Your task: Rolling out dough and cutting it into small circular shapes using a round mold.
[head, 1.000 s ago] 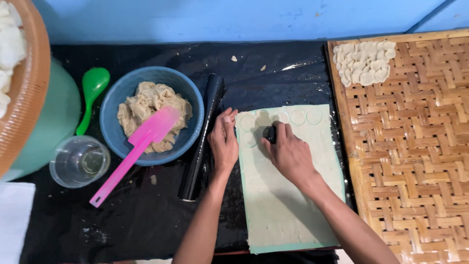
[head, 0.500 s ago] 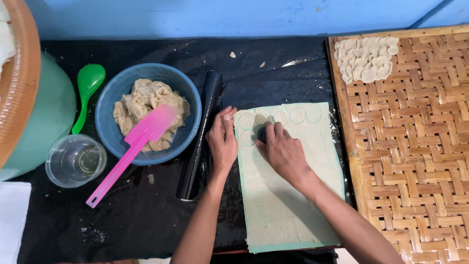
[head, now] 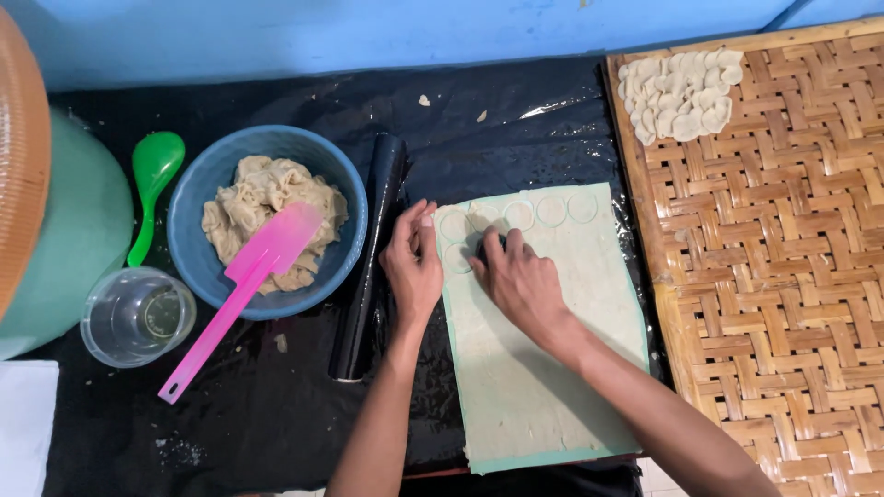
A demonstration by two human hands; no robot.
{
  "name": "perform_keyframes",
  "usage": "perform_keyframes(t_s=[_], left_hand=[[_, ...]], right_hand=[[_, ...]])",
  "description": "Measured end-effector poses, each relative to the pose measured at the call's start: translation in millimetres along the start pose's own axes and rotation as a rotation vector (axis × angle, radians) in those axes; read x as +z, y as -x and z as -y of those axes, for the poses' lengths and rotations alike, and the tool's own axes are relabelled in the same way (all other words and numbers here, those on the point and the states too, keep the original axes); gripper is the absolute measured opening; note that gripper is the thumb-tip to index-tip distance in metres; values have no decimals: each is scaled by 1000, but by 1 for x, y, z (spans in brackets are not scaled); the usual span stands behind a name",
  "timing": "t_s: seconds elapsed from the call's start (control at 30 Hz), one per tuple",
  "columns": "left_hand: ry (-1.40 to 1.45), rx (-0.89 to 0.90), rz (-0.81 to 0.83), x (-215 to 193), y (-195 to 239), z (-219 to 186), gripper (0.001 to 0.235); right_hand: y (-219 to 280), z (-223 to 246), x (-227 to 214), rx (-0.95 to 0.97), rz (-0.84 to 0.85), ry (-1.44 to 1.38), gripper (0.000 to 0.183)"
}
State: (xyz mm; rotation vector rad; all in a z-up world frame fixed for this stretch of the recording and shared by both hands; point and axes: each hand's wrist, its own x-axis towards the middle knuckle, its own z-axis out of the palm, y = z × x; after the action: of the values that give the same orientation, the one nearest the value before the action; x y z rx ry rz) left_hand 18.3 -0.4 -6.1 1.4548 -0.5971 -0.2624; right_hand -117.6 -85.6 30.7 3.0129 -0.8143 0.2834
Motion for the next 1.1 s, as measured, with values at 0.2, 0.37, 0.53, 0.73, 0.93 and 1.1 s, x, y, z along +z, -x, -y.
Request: perform_keyframes(t_s=[0.2, 0.37, 0.53, 0.73, 0.93, 1.1], left_hand=[[-8, 12, 6, -2, 4, 0, 31], [30, 2, -6, 0, 3, 1, 30], [11, 18, -26, -2, 3, -3, 30], [-22, 34, -15, -1, 2, -2, 30], [-42, 34, -19, -2, 1, -2, 30], [-36, 18, -5, -2, 2, -3, 29]], right_hand=[[-1, -1, 3, 52, 18, -40, 46], [2, -19, -17, 158, 130, -253, 46], [16, -38, -35, 275, 26, -306, 53], [19, -38, -39, 186, 125, -214, 53], [8, -37, -27, 103, 136, -137, 49], [3, -27, -16, 172, 169, 77, 47]])
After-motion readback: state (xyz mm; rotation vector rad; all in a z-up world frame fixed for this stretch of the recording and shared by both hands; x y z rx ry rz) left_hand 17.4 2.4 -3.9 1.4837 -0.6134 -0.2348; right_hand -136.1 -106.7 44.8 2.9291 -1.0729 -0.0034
